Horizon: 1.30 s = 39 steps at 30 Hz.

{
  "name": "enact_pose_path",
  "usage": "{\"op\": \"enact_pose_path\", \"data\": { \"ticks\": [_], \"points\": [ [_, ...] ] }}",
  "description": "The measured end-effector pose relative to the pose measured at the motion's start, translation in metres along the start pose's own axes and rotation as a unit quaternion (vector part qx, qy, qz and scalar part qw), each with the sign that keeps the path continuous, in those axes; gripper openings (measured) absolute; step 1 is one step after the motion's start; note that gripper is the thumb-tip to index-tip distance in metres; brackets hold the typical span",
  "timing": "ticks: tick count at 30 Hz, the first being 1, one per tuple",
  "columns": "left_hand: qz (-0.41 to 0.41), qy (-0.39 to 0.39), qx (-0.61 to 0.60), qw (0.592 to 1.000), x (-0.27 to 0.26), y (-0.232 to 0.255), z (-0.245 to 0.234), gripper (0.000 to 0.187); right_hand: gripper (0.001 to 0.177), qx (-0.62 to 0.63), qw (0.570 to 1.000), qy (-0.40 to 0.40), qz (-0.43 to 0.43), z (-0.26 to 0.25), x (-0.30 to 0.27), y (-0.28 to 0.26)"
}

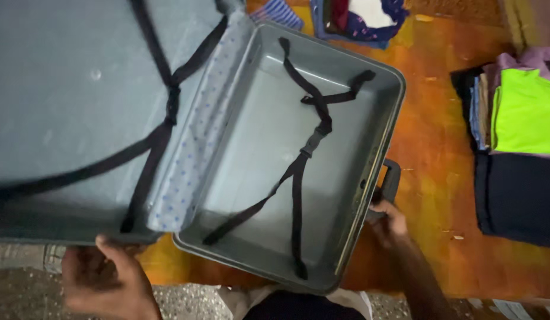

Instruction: The person places several items of clothing, including folded shirts and pants, one by one into an open suitcase and arranges them to fit before closing the lid.

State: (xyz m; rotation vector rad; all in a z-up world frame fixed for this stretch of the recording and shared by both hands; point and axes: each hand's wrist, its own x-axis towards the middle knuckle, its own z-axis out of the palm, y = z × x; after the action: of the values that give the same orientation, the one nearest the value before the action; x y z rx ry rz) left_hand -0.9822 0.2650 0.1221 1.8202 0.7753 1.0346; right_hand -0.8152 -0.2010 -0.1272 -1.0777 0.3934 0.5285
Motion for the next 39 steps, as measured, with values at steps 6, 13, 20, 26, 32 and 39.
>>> {"op": "enact_pose_path", "data": {
  "ticks": [6,13,20,26,32,39],
  "points": [
    [-0.085,0.021,0.079,0.993,-0.028,-0.040,0.005,0.036,0.014,-0.023,0.999,-0.006,0.040,-0.045,0.031,0.005],
    [-0.221,0.069,-0.028,0.973,-0.039,-0.108,0.004,0.022,0.051,-0.232,0.953,0.114,0.155,0.010,0.012,-0.041],
    [-0.288,-0.012,0.066,0.955,-0.026,-0.116,-0.012,0.018,0.053,-0.264,0.964,0.016,0.040,0.042,-0.004,-0.064],
    [-0.165,-0.170,0.509,0.828,0.017,-0.041,-0.001,0.032,0.045,-0.290,0.955,-0.023,-0.057,0.093,-0.028,-0.107],
    [-0.021,-0.247,0.218,0.944,0.016,0.032,0.074,0.028,0.040,-0.255,0.944,0.098,-0.186,0.119,-0.040,-0.127],
    [0.218,-0.547,0.204,0.782,0.010,0.019,0.191,0.028,0.034,-0.254,0.934,0.098,-0.229,0.116,-0.048,-0.127]
  ]
}}
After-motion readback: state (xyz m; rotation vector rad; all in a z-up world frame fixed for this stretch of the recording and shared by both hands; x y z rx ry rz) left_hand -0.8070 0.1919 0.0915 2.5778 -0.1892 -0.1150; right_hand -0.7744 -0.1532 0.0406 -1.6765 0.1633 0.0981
